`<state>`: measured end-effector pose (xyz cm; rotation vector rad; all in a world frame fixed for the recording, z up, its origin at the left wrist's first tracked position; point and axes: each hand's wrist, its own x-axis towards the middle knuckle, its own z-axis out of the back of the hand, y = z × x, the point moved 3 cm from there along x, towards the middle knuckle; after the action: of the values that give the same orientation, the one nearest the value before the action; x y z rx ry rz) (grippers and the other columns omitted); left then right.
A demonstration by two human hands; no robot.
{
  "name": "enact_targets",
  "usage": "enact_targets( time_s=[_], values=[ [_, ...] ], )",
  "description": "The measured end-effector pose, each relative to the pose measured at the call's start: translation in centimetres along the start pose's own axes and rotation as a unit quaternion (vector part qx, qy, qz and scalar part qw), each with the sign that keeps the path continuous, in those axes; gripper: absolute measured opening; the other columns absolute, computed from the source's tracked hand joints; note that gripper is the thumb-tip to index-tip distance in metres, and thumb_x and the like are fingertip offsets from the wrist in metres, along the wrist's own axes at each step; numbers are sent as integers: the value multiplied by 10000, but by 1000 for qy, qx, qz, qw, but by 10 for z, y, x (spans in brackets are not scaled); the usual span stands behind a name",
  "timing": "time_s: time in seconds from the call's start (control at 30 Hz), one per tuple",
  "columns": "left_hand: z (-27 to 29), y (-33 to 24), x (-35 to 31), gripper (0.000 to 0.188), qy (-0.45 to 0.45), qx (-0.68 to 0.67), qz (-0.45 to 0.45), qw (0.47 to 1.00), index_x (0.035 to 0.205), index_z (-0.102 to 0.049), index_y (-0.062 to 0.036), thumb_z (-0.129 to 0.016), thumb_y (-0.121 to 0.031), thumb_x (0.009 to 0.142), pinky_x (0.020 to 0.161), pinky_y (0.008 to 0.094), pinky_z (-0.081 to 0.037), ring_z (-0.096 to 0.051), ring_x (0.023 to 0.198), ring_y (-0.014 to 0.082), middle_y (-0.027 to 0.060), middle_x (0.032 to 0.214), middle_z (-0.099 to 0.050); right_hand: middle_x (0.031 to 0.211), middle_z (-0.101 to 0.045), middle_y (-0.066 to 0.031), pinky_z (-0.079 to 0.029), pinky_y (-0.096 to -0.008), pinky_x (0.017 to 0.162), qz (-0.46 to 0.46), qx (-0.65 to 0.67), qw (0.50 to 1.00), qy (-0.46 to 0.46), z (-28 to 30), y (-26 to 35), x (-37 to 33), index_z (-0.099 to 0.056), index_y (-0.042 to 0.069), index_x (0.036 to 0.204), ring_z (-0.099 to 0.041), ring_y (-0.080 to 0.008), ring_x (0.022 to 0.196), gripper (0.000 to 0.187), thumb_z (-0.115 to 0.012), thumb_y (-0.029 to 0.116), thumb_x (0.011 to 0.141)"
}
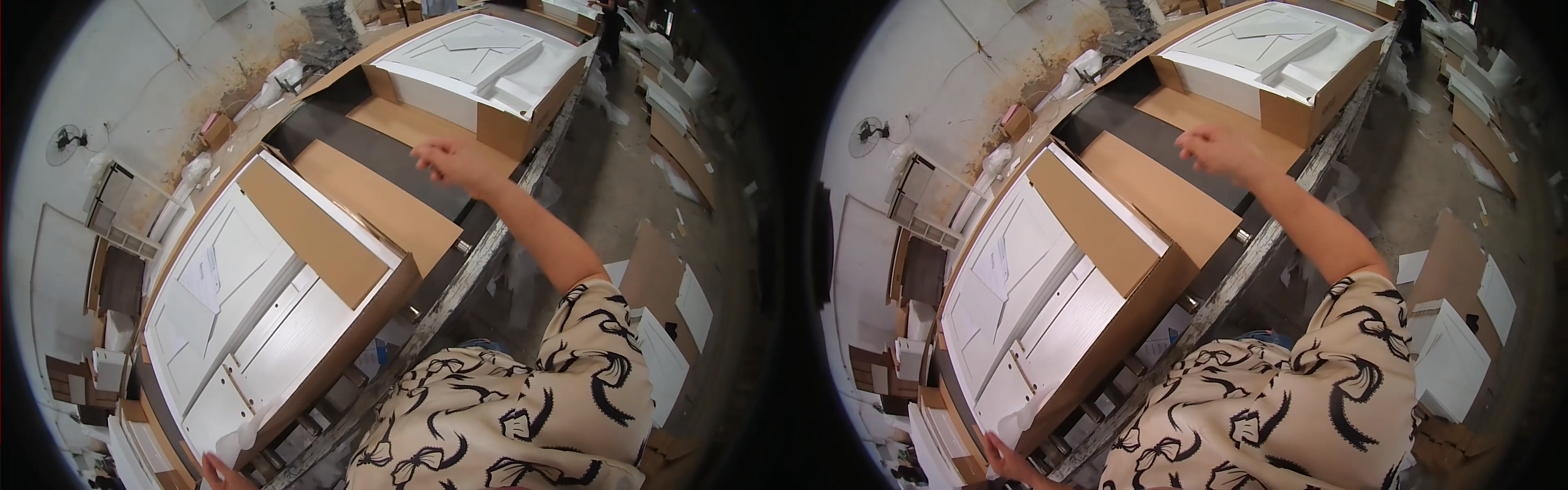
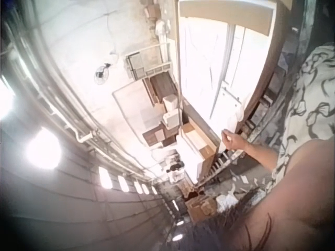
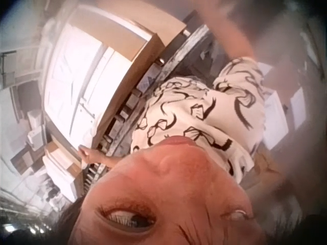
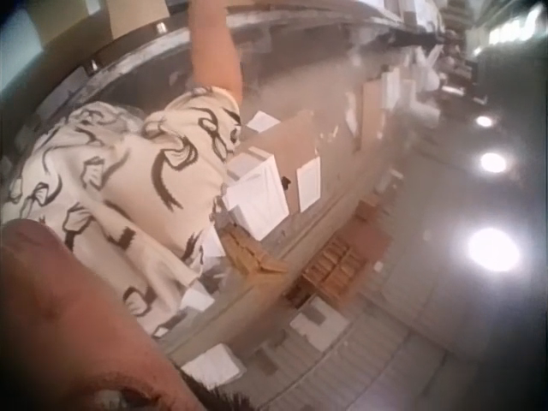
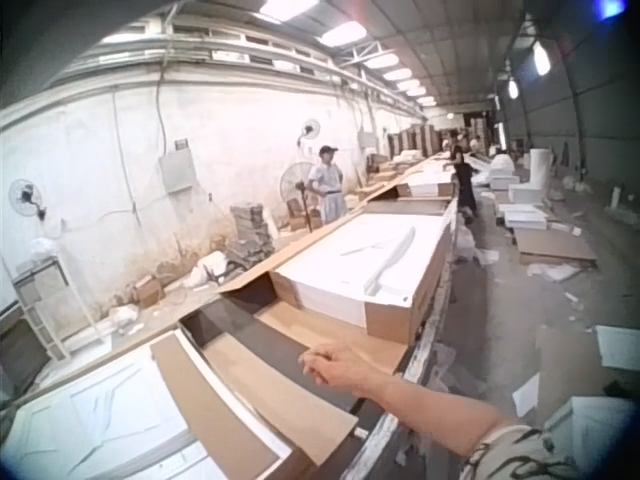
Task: The person places white furniture boards, foam pieces, and cardboard dividers into a shipping box on a conveyor belt.
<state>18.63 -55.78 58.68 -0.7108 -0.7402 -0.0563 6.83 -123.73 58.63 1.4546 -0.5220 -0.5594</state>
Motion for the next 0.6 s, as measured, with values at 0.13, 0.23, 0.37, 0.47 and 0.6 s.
enact_targets(
  time_s=[0.13, 0.23, 0.37, 0.47, 0.6],
  values=[
    [46, -33, -27, 220, -166, 117, 44, 978, 870, -683, 27, -673, -181, 801, 657, 332, -495, -618, 709, 248, 154, 837, -672, 799, -618, -74, -479, -297, 642, 219, -144, 961, 89, -92, -4, -37, -621, 57, 873, -589, -175, 715, 187, -548, 229, 855],
    [52, 7, -37, 198, -144, 127, 65, 979, 849, -686, 24, -684, -163, 784, 634, 330, -492, -614, 670, 257, 155, 802, -671, 809, -619, -117, -475, -372, 684, 294, -206, 914, 187, -156, -4, -76, -604, 64, 819, -597, -283, 760, 161, -532, 204, 854],
    [37, 29, -28, 185, -156, 139, -19, 978, 825, -689, 20, -654, -160, 801, 658, 334, -499, -622, 708, 263, 154, 806, -670, 802, -620, -123, -472, -417, 691, 296, -373, 847, 237, -198, -27, -96, -601, 60, 783, -595, -319, 769, 263, -481, 276, 874],
    [26, 10, -25, 211, -154, 119, -66, 979, 862, -673, 33, -605, -164, 831, 657, 353, -488, -609, 706, 292, 164, 855, -665, 776, -619, -127, -472, -432, 687, 229, -455, 825, 245, -200, -31, -98, -612, 62, 782, -595, -327, 762, 320, -447, 316, 883],
    [15, 38, -18, 259, -79, 103, -12, 991, 980, -634, 31, -583, -197, 870, 793, 316, -468, -594, 859, 262, 171, 968, -637, 724, -615, -131, -472, -444, 673, 229, -435, 837, 239, -197, -29, -99, -624, 65, 762, -595, -335, 741, 345, -434, 325, 885]
  ],
)
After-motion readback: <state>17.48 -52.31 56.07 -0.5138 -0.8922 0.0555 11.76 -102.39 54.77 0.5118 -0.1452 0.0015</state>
